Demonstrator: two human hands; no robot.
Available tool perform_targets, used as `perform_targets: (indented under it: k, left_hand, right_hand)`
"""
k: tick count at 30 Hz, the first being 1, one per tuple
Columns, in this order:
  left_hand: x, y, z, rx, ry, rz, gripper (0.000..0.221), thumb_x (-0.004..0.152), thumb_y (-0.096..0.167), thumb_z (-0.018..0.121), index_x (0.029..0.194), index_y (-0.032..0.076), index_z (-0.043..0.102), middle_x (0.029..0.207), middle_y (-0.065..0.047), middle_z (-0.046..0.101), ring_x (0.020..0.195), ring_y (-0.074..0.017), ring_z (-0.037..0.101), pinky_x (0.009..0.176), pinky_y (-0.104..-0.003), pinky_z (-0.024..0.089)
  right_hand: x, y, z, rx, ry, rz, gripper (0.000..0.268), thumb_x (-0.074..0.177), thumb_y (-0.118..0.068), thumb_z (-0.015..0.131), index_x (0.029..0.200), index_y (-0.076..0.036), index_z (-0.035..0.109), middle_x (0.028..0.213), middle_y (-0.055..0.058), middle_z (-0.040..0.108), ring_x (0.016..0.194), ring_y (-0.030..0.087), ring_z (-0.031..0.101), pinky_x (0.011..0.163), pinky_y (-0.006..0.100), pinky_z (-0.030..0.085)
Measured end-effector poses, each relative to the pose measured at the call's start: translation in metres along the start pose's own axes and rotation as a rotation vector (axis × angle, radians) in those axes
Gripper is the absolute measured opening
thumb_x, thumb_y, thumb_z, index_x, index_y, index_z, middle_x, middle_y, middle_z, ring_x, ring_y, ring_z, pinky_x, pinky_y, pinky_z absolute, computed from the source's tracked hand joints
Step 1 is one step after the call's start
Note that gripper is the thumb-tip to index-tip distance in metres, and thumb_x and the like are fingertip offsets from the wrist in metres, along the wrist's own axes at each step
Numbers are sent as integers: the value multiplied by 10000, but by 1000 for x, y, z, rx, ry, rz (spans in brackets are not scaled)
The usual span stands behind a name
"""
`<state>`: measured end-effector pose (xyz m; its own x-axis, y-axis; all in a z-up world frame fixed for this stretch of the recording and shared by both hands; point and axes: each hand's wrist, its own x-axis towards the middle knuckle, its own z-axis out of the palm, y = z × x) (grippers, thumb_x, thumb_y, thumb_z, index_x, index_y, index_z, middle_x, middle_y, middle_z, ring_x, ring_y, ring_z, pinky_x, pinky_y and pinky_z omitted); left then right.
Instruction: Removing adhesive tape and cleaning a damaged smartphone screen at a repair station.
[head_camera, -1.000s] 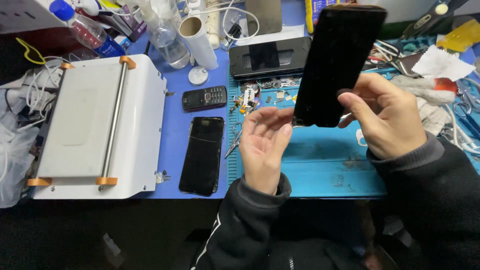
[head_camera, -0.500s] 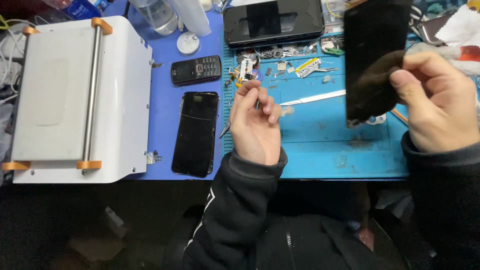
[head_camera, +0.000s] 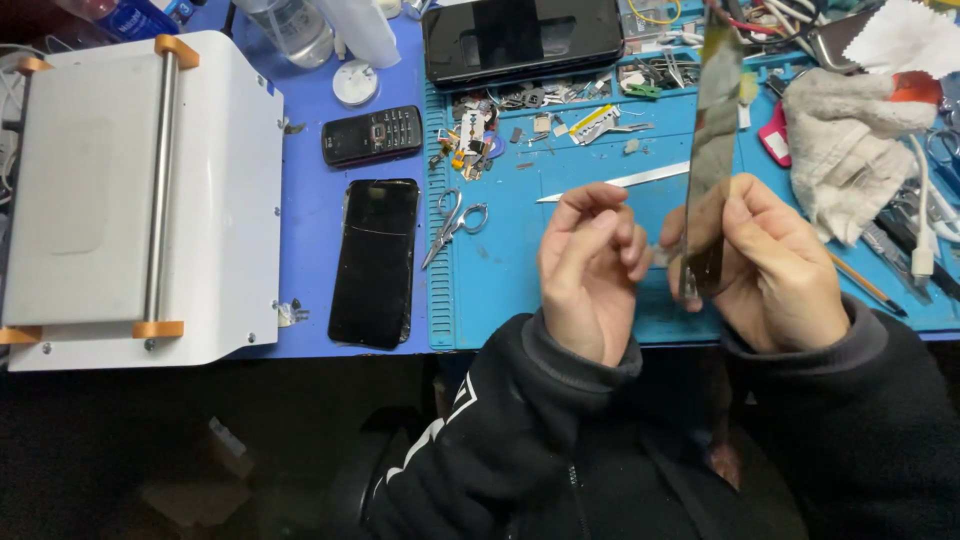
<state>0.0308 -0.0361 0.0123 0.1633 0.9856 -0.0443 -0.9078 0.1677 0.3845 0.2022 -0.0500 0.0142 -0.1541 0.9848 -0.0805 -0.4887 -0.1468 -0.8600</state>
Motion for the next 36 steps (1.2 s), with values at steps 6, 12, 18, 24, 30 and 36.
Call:
perform_targets:
  k: [6,12,18,24,30,36]
  left_hand:
    - [4,2,4,-120,-39,-29,178,1027,87,589,1184,11,555,876,-55,519,772,-136,486,666,-268,414]
    - [0,20,15,841,-251,76,316,1022,56,682,1331,12,637,1209,-52,673,1107,-113,631,860,-256,537]
    - [9,14,-3,1089,-218,177,165,1023,98,755,1180,47,759,1087,-49,780,988,-137,754,890,-299,615]
    - [69,48,17,2157,-271,746,244,907,48,676,1119,140,755,1000,-25,662,935,-280,608,717,-387,538]
    - [96,23,-1,2272,-381,752,285,849,60,650,1094,147,766,961,-31,633,973,-270,559,814,-415,498]
    - [89,21,6,2329,-438,711,174,817,79,647,903,151,780,962,-19,653,985,-262,556,821,-446,443]
  right_hand:
    - [1,-4,4,38,-44,-7,368,1179,-363,461,989,-47,464,990,194,547,745,280,565,658,360,453]
    - [3,-5,-9,166,-55,-183,223,1098,-253,511,1002,-56,465,989,161,532,746,232,532,774,360,441]
    - [-1,-2,-11,16,-131,-260,308,1186,-276,478,958,-69,456,1289,328,627,764,279,592,703,354,447]
    - [-10,-11,-33,187,38,-344,236,1238,-210,446,1068,-48,464,1225,247,634,685,277,580,609,347,409]
    - [-15,-12,-36,40,106,-346,284,1231,-314,427,1119,-55,459,1170,213,636,725,279,580,640,390,433]
    - [-14,-7,-40,123,106,-350,254,1229,-264,419,1115,-43,468,1080,169,600,714,227,517,662,369,420]
